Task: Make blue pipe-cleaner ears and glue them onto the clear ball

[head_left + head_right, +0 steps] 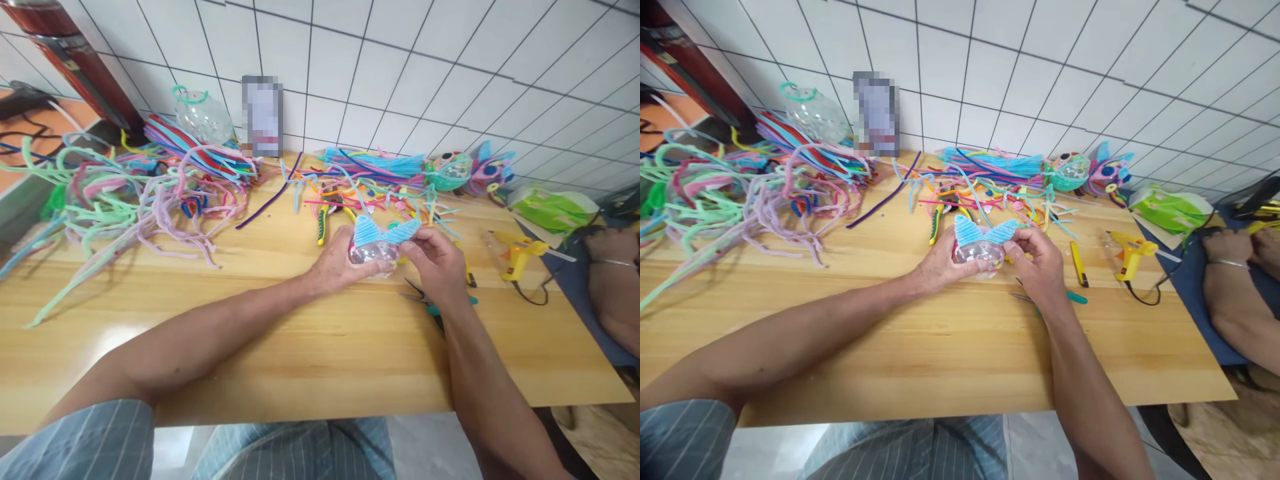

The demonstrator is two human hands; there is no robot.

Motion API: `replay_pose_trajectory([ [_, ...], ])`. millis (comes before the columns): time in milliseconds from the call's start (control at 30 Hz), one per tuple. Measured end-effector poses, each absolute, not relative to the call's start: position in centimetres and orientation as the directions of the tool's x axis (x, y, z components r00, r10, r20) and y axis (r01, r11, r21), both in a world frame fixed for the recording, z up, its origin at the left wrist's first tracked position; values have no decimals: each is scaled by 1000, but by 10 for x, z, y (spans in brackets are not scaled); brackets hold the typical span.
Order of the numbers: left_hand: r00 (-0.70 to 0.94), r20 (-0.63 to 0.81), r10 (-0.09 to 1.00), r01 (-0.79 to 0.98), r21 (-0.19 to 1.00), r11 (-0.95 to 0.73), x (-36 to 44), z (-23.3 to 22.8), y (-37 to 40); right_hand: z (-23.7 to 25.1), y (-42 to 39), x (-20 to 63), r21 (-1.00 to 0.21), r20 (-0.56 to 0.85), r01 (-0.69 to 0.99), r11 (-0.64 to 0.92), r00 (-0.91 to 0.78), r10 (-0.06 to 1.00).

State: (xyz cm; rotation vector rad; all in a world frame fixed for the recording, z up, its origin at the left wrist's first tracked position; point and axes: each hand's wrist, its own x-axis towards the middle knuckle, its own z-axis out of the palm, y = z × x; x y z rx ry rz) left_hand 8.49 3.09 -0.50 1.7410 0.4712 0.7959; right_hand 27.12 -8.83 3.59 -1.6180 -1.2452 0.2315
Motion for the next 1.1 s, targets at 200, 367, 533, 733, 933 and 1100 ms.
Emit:
replay_pose_trajectory([
  [200, 729, 252, 636, -119, 962, -245, 84, -2, 32, 33, -86, 270, -771, 434, 633, 69, 443, 785],
  [367, 724, 262, 638, -111, 957, -266, 83, -2, 33, 27, -84, 271, -793, 412, 606, 67, 451, 792],
  [533, 729, 294, 618, -117, 943, -311, 82, -4, 34, 26, -84, 270, -791, 413, 608, 66, 452, 791],
  [733, 731, 283, 621, -107, 946, -304, 81, -3, 35, 26, -83, 268, -814, 394, 577, 72, 455, 799],
  [933, 729, 246, 638, -113, 964, -242, 81, 3, 34, 23, -81, 268, -866, 361, 489, 106, 465, 809],
  [1100, 754, 236, 614, -139, 969, -202, 81, 3, 34, 23, -81, 268, -839, 384, 535, 99, 454, 804],
])
